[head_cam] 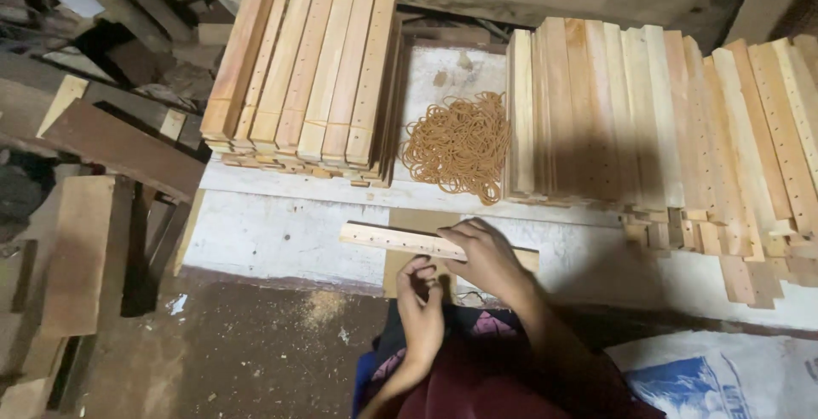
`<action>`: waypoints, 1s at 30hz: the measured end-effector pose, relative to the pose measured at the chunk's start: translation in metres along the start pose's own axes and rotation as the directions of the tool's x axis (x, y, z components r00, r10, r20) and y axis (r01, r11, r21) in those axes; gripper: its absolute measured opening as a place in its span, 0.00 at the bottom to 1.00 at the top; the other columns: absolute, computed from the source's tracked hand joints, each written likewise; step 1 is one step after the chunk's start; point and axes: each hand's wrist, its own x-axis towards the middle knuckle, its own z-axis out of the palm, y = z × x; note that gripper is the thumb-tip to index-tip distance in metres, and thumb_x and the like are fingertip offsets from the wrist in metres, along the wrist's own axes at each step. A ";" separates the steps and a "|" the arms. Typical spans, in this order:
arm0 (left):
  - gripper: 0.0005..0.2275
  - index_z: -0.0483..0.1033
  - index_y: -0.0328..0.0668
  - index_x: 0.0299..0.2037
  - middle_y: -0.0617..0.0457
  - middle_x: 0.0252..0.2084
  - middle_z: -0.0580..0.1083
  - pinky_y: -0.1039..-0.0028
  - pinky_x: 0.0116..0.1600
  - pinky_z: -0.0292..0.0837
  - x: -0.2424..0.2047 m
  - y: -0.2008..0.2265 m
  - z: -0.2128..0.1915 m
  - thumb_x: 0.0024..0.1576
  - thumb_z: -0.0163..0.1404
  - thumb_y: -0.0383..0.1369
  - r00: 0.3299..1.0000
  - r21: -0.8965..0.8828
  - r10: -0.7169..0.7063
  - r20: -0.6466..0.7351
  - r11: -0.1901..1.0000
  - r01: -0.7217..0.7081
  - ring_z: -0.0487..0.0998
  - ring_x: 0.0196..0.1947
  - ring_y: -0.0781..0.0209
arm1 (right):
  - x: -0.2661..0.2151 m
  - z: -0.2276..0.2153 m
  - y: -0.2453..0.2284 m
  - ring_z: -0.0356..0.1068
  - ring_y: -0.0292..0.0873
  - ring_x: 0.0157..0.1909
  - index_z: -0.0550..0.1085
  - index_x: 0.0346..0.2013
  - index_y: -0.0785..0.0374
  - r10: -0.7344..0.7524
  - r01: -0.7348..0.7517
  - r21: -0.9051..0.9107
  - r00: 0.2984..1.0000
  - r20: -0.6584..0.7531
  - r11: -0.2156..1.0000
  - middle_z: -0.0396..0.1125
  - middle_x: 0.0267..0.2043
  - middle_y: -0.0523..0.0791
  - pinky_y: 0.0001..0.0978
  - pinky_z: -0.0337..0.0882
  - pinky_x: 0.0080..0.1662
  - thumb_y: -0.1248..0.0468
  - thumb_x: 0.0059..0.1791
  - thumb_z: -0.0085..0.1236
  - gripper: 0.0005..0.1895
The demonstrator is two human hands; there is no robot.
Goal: Bundling wooden slats using rubber bands after inspection
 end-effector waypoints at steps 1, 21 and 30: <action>0.23 0.64 0.34 0.59 0.46 0.51 0.71 0.71 0.56 0.70 -0.002 -0.009 -0.001 0.51 0.47 0.20 0.987 -0.094 -0.163 0.010 0.982 0.163 0.74 0.48 0.57 | 0.002 0.002 -0.006 0.71 0.48 0.51 0.77 0.55 0.62 0.005 -0.004 0.010 0.996 -0.092 1.000 0.74 0.50 0.49 0.41 0.70 0.55 0.57 0.41 0.68 0.28; 0.25 0.71 0.40 0.63 0.47 0.51 0.71 0.58 0.48 0.68 0.024 0.082 0.032 0.57 0.55 0.42 0.800 0.333 0.295 0.523 0.793 -0.510 0.71 0.49 0.45 | -0.102 0.029 -0.046 0.75 0.46 0.46 0.76 0.41 0.67 0.770 0.088 0.966 0.588 -0.247 0.243 0.70 0.41 0.48 0.47 0.77 0.54 0.70 0.58 0.39 0.14; 0.21 0.72 0.50 0.61 0.54 0.44 0.70 0.61 0.49 0.66 0.069 0.024 0.041 0.59 0.51 0.43 0.527 0.338 0.290 0.799 0.509 -0.792 0.72 0.48 0.49 | -0.101 0.032 0.021 0.72 0.70 0.52 0.63 0.52 0.70 0.891 0.243 0.970 0.440 -0.113 0.003 0.59 0.46 0.54 0.65 0.71 0.56 0.65 0.57 0.51 0.13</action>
